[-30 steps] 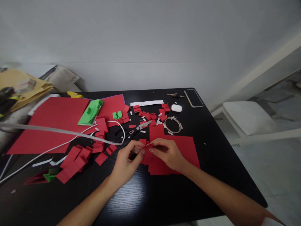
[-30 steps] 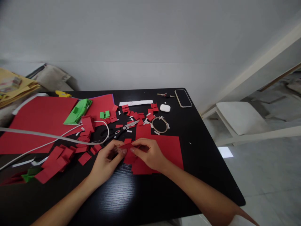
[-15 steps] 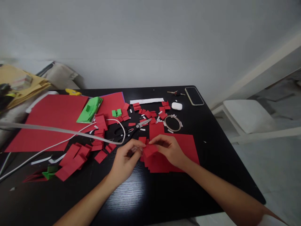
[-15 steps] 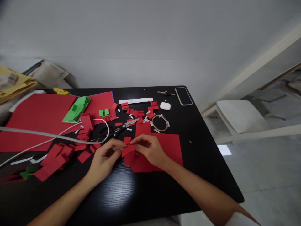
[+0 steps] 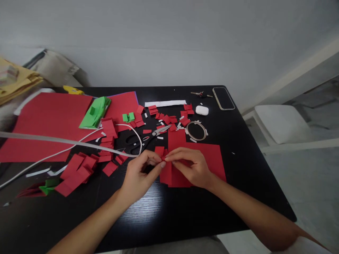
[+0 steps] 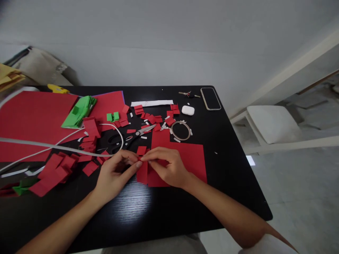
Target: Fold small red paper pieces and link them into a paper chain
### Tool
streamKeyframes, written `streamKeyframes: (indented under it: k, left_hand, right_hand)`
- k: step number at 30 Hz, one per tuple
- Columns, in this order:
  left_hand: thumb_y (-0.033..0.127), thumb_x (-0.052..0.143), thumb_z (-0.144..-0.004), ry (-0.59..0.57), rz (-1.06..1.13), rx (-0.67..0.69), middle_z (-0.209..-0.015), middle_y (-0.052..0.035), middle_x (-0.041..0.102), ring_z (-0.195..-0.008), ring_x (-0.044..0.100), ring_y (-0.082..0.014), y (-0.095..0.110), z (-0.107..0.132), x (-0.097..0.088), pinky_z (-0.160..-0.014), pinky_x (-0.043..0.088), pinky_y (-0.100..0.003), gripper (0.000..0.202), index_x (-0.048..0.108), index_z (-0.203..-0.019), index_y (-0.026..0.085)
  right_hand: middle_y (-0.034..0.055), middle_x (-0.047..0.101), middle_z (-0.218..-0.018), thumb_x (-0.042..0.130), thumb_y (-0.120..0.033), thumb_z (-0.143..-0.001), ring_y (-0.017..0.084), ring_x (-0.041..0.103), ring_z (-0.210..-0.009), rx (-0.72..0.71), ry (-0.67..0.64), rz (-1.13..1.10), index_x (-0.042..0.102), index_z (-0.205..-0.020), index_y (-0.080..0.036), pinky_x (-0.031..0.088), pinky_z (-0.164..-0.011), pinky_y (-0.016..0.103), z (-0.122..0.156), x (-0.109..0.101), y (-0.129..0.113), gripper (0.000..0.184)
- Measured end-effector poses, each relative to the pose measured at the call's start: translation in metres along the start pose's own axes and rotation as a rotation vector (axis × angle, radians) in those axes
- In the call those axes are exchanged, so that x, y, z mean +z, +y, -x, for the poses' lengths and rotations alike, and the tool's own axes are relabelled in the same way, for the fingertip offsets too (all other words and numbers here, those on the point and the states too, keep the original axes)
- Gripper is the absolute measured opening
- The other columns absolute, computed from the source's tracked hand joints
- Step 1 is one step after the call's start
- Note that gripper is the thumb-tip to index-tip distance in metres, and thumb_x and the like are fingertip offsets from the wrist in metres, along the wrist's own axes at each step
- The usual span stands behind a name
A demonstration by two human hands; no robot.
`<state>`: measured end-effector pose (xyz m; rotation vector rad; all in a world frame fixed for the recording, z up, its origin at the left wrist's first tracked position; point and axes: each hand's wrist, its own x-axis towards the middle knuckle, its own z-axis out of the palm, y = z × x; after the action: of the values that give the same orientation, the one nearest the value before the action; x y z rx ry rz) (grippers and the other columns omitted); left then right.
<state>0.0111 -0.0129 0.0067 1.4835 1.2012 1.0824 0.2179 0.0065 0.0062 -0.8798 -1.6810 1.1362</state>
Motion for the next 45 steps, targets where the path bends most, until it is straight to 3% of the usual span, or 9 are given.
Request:
streamKeyframes:
  k: [5,10,32,45]
  left_hand:
    - [0.021,0.077,-0.087,0.074,-0.019,0.039,-0.078,0.0014,0.073,-0.068,0.068,-0.011,-0.0018,0.0011,0.0016,-0.066,0.057,-0.02,0.011,0.068,-0.092,0.02]
    - [0.022,0.079,-0.087,0.077,-0.062,0.057,-0.086,-0.0016,0.079,-0.076,0.074,-0.0141,-0.0015,0.001,0.0006,-0.073,0.062,-0.024,0.018,0.074,-0.104,0.019]
    - [0.021,0.073,-0.09,0.048,-0.151,0.022,-0.079,0.0014,0.079,-0.067,0.072,-0.0118,0.0037,-0.0005,-0.0003,-0.064,0.057,-0.019,0.005,0.076,-0.094,0.02]
    - [0.024,0.066,-0.095,0.01,-0.072,-0.023,-0.077,0.0001,0.072,-0.066,0.065,-0.0116,0.0037,0.0013,0.0007,-0.06,0.052,-0.021,0.006,0.07,-0.094,0.019]
  right_hand:
    - [0.0064,0.081,-0.11,0.064,-0.02,-0.098,0.021,0.078,-0.1,0.126,0.02,-0.037,0.077,-0.117,-0.025,0.063,-0.088,0.034,0.0038,0.0003,0.0004,0.024]
    - [0.0051,0.082,-0.101,0.075,-0.029,-0.093,0.021,0.079,-0.091,0.207,0.039,-0.026,0.079,-0.105,-0.023,0.064,-0.081,0.031,0.0012,0.0034,-0.0004,0.014]
    - [0.003,0.08,-0.094,0.069,-0.025,-0.098,0.018,0.076,-0.085,0.054,0.034,0.184,0.075,-0.098,-0.023,0.061,-0.079,0.029,0.0004,0.0049,-0.0039,0.006]
    - [0.0038,0.08,-0.092,0.073,-0.028,-0.092,0.019,0.076,-0.083,0.213,0.037,0.027,0.075,-0.094,-0.022,0.061,-0.076,0.03,0.0005,0.0064,-0.0007,0.007]
